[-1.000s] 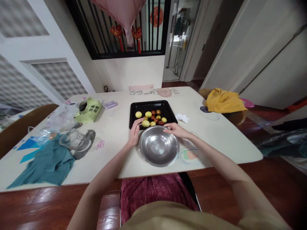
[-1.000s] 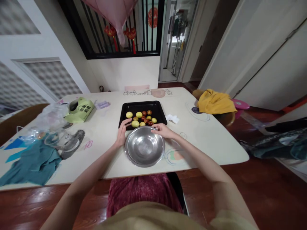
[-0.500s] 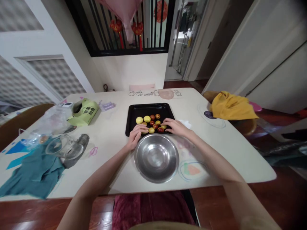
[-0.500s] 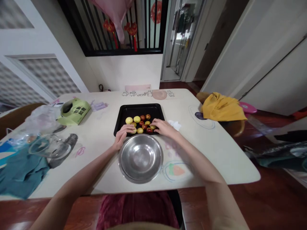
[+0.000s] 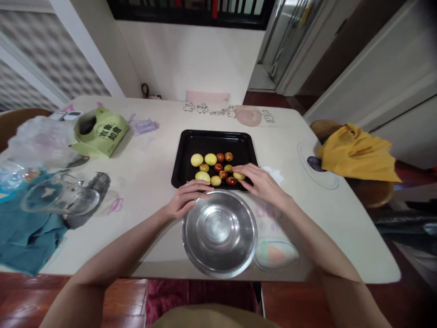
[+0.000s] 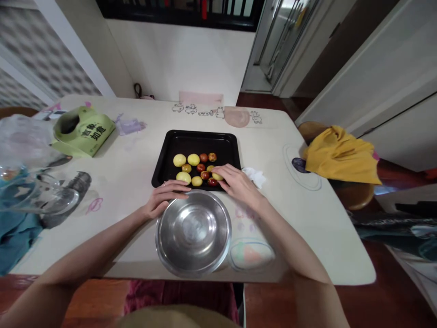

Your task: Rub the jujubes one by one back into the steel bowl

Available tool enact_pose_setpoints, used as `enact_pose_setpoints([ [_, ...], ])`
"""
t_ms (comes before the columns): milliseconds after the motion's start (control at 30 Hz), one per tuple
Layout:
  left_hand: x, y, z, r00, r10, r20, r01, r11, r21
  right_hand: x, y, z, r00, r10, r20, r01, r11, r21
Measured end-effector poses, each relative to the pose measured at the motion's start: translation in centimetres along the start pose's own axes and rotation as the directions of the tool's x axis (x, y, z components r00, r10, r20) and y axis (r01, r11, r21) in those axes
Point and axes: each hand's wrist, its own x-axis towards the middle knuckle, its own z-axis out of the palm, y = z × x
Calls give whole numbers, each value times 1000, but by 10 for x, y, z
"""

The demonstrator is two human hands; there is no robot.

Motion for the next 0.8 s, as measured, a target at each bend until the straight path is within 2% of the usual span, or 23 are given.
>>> enact_pose_setpoints([
  [100,0,0,0,1000,-7,2,7,1000,6,-2,-32,-5,994,-112,-5,112,992,61],
  [233,-1,0,1,1000,-6,-6,6,1000,10,-6,-63,7,951,-254,179,237,965,108],
  [333,-2,-1,1,1000,-19,1,19,1000,-4,-9,-75,21,896,-280,346,267,960,87],
  [467,-2,-3,1,1000,4,-8,-4,1000,-15,-10,-81,34,847,-272,457,306,952,0],
  [600,-3,-5,2,1000,2,-5,-2,999,-33,-12,-80,40,858,-239,455,270,963,-3],
  [800,-5,-8,5,999,5,-39,-7,999,-50,-12,-75,44,897,-177,405,135,982,129],
])
